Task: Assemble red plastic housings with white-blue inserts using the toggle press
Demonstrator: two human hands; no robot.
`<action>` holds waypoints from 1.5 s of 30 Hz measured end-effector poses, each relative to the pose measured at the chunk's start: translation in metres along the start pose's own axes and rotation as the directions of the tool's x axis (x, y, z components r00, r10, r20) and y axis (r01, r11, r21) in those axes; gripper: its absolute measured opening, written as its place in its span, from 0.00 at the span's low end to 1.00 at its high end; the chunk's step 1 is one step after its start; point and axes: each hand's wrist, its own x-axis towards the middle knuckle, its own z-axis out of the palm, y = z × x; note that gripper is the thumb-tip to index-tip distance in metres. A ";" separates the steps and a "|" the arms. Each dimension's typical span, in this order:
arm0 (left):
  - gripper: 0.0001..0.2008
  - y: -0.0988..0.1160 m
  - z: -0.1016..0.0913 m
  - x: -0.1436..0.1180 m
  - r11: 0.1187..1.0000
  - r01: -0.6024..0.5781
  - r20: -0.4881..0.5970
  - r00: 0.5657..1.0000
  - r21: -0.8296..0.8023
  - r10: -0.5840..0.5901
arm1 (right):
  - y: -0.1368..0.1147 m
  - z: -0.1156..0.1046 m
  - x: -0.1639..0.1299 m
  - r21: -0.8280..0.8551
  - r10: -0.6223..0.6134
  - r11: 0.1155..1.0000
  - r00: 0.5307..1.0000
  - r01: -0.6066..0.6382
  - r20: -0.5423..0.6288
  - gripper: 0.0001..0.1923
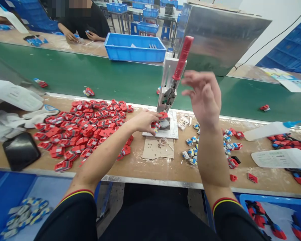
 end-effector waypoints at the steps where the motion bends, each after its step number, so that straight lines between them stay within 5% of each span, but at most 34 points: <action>1: 0.16 0.000 0.000 -0.001 1.000 -0.002 -0.003 1.000 -0.004 0.002 | 0.017 -0.004 -0.021 -0.044 0.020 0.999 1.000 -0.021 -0.021 0.22; 4: 0.17 -0.003 0.002 -0.004 1.000 -0.015 -0.016 1.000 -0.022 0.015 | 0.067 -0.003 -0.072 -0.287 0.295 0.919 0.955 -0.271 0.042 0.16; 6: 0.17 -0.006 0.002 -0.003 0.999 -0.019 -0.028 0.999 -0.034 0.018 | 0.094 0.010 -0.086 -0.366 0.424 0.861 0.896 -0.354 0.132 0.25; 10: 0.17 -0.009 0.005 -0.002 0.996 -0.006 -0.071 0.997 -0.087 0.000 | 0.118 0.032 -0.081 -0.347 0.451 0.865 0.865 -0.362 0.222 0.21; 13: 0.18 -0.009 0.013 -0.014 0.967 0.014 -0.239 0.968 -0.253 -0.077 | 0.112 0.014 -0.082 -0.265 0.459 0.874 0.872 -0.408 0.172 0.17; 15: 0.21 -0.007 0.020 -0.029 0.881 -0.009 -0.388 0.900 -0.473 -0.199 | 0.109 -0.011 -0.082 -0.124 0.517 0.852 0.855 -0.508 0.050 0.18; 17: 0.25 -0.002 0.028 -0.046 0.684 -0.082 -0.453 0.805 -0.725 -0.384 | 0.109 -0.036 -0.077 0.075 0.607 0.795 0.790 -0.602 -0.086 0.17; 20: 0.27 0.014 0.038 -0.072 0.280 -0.147 -0.306 0.654 -0.949 -0.692 | 0.116 -0.057 -0.057 0.264 0.704 0.707 0.689 -0.656 -0.175 0.14; 24: 0.31 0.033 0.045 -0.112 -0.038 -0.187 -0.057 0.478 -0.982 -0.876 | 0.139 -0.067 -0.030 0.137 0.723 0.684 0.643 -0.716 -0.251 0.15; 29: 0.35 0.051 0.045 -0.156 -0.178 -0.141 0.123 0.335 -0.974 -0.934 | 0.178 -0.066 -0.012 -0.156 0.682 0.640 0.650 -0.753 -0.335 0.13; 33: 0.32 0.058 0.037 -0.156 -0.146 -0.088 0.101 0.389 -0.985 -0.916 | 0.197 -0.056 -0.002 -0.373 0.647 0.584 0.691 -0.721 -0.322 0.13; 39: 0.26 0.051 0.034 -0.115 0.102 -0.103 -0.141 0.524 -0.989 -0.840 | 0.187 -0.083 0.014 -0.493 0.503 0.576 0.758 -0.652 -0.414 0.23; 41: 0.26 0.042 0.034 -0.097 0.202 -0.082 -0.212 0.572 -0.976 -0.792 | 0.166 -0.094 0.026 -0.481 0.295 0.723 0.851 -0.497 -0.436 0.21; 43: 0.29 0.029 0.036 -0.075 0.291 -0.069 -0.270 0.619 -0.954 -0.737 | 0.131 -0.090 0.040 -0.441 0.000 0.880 0.928 -0.177 -0.372 0.18; 45: 0.30 0.014 0.040 -0.051 0.369 -0.069 -0.313 0.684 -0.927 -0.659 | 0.085 -0.069 0.055 -0.408 -0.175 0.911 0.950 0.056 -0.258 0.20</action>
